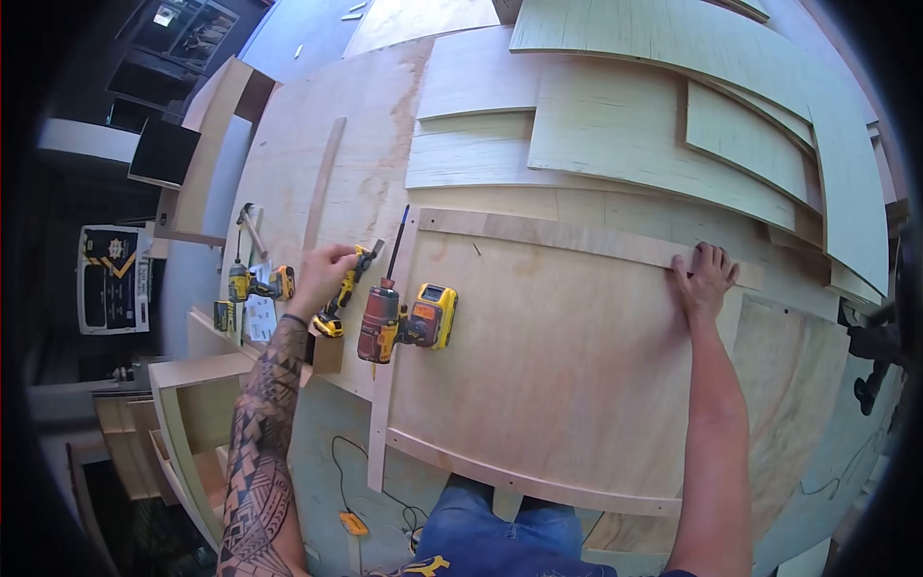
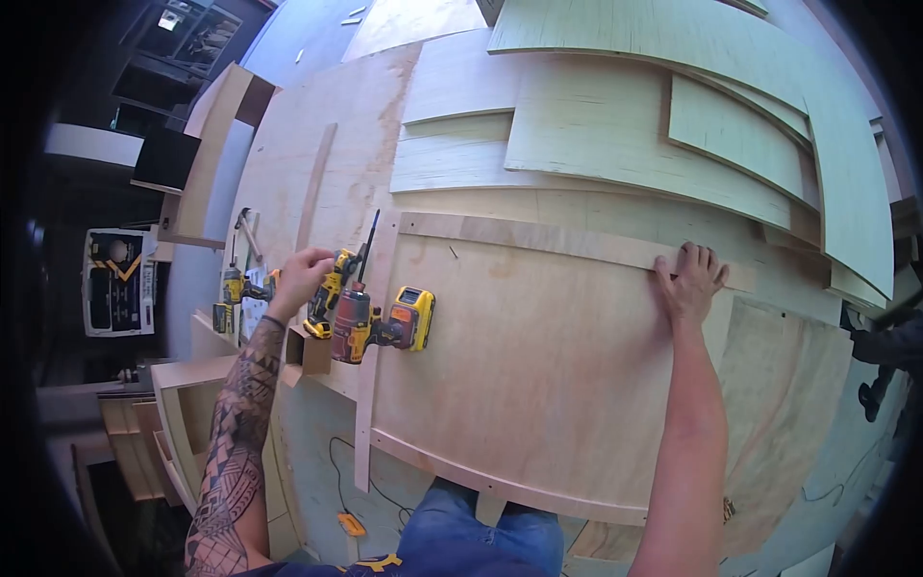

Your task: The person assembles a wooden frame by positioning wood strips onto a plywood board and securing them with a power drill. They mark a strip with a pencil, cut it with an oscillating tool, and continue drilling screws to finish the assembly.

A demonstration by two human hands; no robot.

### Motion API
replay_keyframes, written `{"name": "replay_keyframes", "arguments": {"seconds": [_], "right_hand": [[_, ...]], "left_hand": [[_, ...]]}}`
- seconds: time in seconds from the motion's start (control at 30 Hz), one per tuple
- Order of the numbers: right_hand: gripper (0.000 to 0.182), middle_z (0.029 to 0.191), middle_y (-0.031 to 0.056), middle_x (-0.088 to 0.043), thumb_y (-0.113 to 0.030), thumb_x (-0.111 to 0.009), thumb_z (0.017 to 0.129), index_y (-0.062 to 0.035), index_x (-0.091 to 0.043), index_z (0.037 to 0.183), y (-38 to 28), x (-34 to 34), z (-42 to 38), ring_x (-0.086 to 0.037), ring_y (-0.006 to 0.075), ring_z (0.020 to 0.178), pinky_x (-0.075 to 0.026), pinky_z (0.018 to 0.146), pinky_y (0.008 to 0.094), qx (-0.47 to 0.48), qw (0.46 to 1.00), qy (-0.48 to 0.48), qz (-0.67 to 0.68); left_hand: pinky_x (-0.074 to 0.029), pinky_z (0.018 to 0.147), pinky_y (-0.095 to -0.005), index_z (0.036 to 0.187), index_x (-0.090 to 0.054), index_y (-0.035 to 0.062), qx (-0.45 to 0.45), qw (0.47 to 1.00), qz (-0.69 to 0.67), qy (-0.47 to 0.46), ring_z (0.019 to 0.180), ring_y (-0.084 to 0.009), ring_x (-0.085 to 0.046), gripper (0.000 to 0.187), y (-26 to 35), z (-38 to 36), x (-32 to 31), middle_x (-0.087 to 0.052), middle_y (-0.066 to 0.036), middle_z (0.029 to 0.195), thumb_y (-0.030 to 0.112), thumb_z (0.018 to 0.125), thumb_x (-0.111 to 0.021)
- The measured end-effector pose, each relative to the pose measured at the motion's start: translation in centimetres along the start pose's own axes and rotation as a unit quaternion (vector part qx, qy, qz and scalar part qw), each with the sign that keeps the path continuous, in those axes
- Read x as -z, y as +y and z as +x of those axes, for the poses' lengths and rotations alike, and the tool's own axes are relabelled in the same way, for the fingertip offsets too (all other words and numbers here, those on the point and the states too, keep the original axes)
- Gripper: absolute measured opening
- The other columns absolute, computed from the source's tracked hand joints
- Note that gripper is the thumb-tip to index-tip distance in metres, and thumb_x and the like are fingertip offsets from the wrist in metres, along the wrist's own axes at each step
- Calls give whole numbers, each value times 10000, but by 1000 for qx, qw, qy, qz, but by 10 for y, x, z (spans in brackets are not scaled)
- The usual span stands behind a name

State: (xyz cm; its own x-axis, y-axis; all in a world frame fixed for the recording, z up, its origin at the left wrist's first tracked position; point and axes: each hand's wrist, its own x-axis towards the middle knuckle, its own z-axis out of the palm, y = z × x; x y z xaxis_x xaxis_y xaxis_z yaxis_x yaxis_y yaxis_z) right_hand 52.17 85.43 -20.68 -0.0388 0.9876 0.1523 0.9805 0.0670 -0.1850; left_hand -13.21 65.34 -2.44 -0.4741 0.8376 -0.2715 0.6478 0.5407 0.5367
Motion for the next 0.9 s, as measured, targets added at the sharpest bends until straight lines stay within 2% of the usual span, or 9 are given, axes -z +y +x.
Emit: {"name": "replay_keyframes", "arguments": {"seconds": [0.07,0.17,0.23,0.4,0.53,0.63,0.8,0.87,0.9], "right_hand": [[618,1344,93,-581,-582,-694,901,-149,-600,1331,0,2,-3,-440,318,1443,-159,1270,649,-5,1000,3,-3],[601,1330,94,-580,-579,-698,896,-149,-614,1308,0,3,1,-458,315,1423,-170,1265,646,-1,1000,7,-15],[584,1324,99,-576,-570,-698,898,-148,-623,1295,-1,1,0,-480,316,1396,-179,1261,642,6,1000,25,-7],[575,1334,112,-572,-558,-677,919,-146,-616,1316,9,-9,-1,-494,327,1381,-181,1262,626,24,998,45,-35],[553,1325,117,-579,-547,-624,955,-150,-602,1339,12,-13,0,-490,333,1381,-187,1248,619,55,996,46,-54],[552,1326,113,-582,-559,-598,966,-150,-598,1337,8,-11,4,-488,335,1377,-181,1248,609,49,995,27,-84],[542,1328,102,-586,-562,-569,983,-153,-591,1338,5,-8,0,-487,334,1375,-161,1265,588,51,995,38,-80],[543,1328,102,-588,-564,-569,984,-153,-587,1339,3,-8,-1,-482,329,1380,-166,1268,583,46,995,44,-76],[547,1331,102,-588,-566,-572,981,-152,-587,1338,4,-9,1,-479,326,1383,-170,1268,582,41,995,38,-81]], "left_hand": [[-564,784,-284,1188,-761,3,-27,998,-20,-44,876,-109,-682,262,17,4,-29,-746,-35,949,179,995,-742],[-603,805,-349,1260,-746,52,-52,988,-38,-143,889,-187,-726,317,22,18,-70,-758,-96,1051,204,983,-770],[-608,873,-377,1359,-702,117,-357,906,176,-146,980,-266,-732,381,3,35,-96,-718,-122,1178,227,998,-759],[-600,907,-374,1411,-675,157,-401,900,78,-152,1082,-298,-707,423,12,58,-140,-695,-115,1237,172,994,-747],[-597,904,-361,1417,-675,159,-481,862,101,-126,1098,-261,-692,453,32,73,-159,-694,-66,1231,114,970,-732],[-593,942,-364,1398,-696,188,-522,821,203,-110,1134,-256,-684,466,23,86,-170,-677,-70,1260,104,940,-721],[-589,879,-363,1159,-742,145,-507,830,213,-91,1100,-253,-684,256,23,97,-171,-670,-51,1257,85,911,-712],[-585,851,-355,1127,-724,129,-534,817,202,-78,1029,-282,-682,192,29,99,-163,-678,-67,1173,96,938,-713],[-585,842,-352,1139,-717,110,-503,848,144,-86,998,-262,-687,171,26,100,-156,-682,-77,1122,111,968,-709]]}}
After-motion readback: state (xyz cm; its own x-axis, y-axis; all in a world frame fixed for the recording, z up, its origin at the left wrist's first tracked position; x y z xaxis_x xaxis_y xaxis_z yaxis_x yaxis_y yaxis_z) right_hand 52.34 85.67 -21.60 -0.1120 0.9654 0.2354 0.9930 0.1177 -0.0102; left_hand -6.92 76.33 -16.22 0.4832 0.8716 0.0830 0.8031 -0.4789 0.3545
